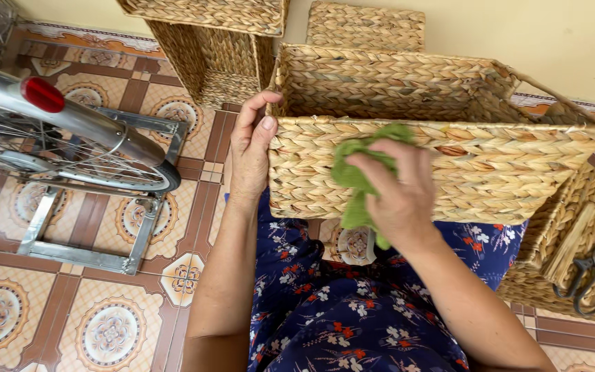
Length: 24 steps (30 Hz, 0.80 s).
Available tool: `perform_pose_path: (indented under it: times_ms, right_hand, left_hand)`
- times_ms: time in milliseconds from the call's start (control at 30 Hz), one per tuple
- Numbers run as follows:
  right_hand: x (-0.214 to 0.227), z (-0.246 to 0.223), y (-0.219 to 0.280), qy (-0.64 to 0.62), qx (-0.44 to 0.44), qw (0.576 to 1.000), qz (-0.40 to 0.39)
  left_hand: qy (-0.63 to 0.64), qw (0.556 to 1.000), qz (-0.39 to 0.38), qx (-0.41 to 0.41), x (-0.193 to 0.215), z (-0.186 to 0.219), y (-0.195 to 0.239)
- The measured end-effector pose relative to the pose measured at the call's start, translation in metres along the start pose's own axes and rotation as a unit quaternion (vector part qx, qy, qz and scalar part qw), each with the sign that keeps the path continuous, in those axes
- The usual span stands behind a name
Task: The person wipes the interior and exterior surfaces of woven baskets using a green cloth. They handle multiple baskets one at a time, rotating them to clean different sides and corners.
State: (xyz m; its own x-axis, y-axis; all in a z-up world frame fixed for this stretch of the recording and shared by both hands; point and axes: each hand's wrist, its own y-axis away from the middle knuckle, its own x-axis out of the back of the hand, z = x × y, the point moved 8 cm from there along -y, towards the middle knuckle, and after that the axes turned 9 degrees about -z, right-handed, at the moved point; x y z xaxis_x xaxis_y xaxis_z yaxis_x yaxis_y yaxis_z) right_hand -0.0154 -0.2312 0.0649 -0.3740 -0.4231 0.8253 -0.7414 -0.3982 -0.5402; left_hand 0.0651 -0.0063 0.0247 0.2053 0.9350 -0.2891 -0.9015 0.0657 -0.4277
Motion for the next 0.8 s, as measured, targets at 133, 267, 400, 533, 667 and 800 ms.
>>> perform_pose_path:
  times_ms: [133, 267, 400, 533, 667, 800]
  right_hand:
    - [0.036, 0.056, 0.041, 0.001, -0.092, 0.995, 0.043]
    - [0.093, 0.123, 0.079, 0.005, -0.21, 0.971, 0.111]
    - [0.129, 0.126, 0.086, -0.064, -0.264, 0.946, 0.179]
    - [0.09, 0.058, 0.05, -0.079, -0.149, 0.978, 0.123]
    - [0.029, 0.014, 0.018, -0.025, -0.066, 0.997, 0.015]
    - [0.035, 0.054, 0.026, 0.019, -0.028, 0.992, 0.123]
  left_hand:
    - [-0.015, 1.0, 0.004, 0.008, 0.002, -0.005, 0.0]
    - [-0.036, 0.999, 0.002, 0.018, 0.004, -0.002, 0.001]
    - [-0.074, 0.997, 0.0, 0.012, -0.006, 0.015, -0.002]
    - [-0.457, 0.876, 0.025, -0.15, -0.049, 0.088, -0.003]
    - [-0.66, 0.724, -0.036, -0.198, -0.108, 0.11, -0.01]
    - [-0.619, 0.762, -0.111, -0.158, -0.114, 0.094, -0.029]
